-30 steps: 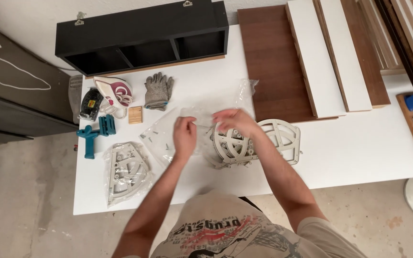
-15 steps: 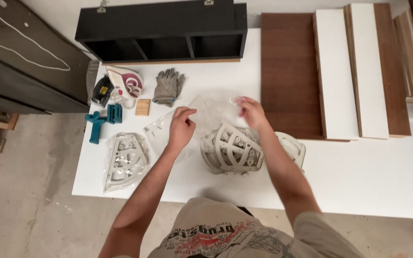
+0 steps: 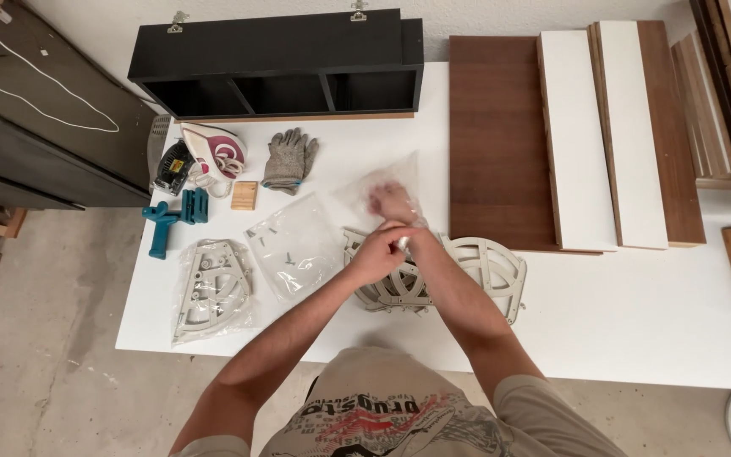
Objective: The person removes several white plastic cabinet hinge or drawer components from their individual plastic packaging by hand on a white table.
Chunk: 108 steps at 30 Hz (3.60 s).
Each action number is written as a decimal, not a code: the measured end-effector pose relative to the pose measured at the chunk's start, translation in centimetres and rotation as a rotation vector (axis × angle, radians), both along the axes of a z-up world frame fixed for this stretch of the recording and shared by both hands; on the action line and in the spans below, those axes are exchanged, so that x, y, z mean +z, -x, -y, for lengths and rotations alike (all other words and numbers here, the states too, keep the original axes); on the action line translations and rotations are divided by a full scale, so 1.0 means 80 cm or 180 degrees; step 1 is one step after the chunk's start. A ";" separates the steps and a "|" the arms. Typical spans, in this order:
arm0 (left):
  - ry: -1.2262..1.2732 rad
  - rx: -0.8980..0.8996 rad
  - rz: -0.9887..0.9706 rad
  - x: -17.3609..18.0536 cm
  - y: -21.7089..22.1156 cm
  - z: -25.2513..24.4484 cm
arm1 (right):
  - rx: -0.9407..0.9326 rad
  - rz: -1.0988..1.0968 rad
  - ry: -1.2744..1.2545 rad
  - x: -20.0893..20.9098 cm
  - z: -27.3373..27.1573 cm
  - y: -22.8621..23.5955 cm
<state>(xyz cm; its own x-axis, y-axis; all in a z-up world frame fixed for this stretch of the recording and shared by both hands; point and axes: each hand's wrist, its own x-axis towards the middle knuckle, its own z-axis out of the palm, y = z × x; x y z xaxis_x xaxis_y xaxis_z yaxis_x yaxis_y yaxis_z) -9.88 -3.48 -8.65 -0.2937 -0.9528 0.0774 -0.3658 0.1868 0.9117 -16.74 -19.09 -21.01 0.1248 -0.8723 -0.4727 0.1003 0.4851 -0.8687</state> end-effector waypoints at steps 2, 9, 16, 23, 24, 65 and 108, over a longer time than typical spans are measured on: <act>0.0282 0.0115 0.0304 0.007 -0.006 0.025 | 0.0232 0.0942 0.0673 0.010 -0.020 0.027; 0.1167 -0.0141 0.0875 -0.060 0.008 0.117 | 0.0493 -0.2195 0.1490 -0.105 -0.004 0.127; -0.0315 -0.0261 0.0917 -0.064 -0.055 -0.011 | 0.0140 -0.1916 0.1470 0.006 -0.171 0.186; -0.0789 0.3023 0.1306 -0.223 -0.385 -0.129 | 0.1163 -0.1183 0.0456 0.029 -0.299 0.136; -0.1093 0.3736 0.1509 -0.214 -0.423 -0.146 | 0.1279 -0.1169 0.0219 0.046 -0.313 0.122; -0.1105 0.1763 -0.3856 -0.076 -0.291 -0.071 | -0.0684 0.0134 0.1173 0.162 -0.251 -0.005; 0.1713 0.0572 -0.0329 0.111 -0.158 -0.103 | 0.1865 0.0223 0.1638 0.324 -0.293 0.047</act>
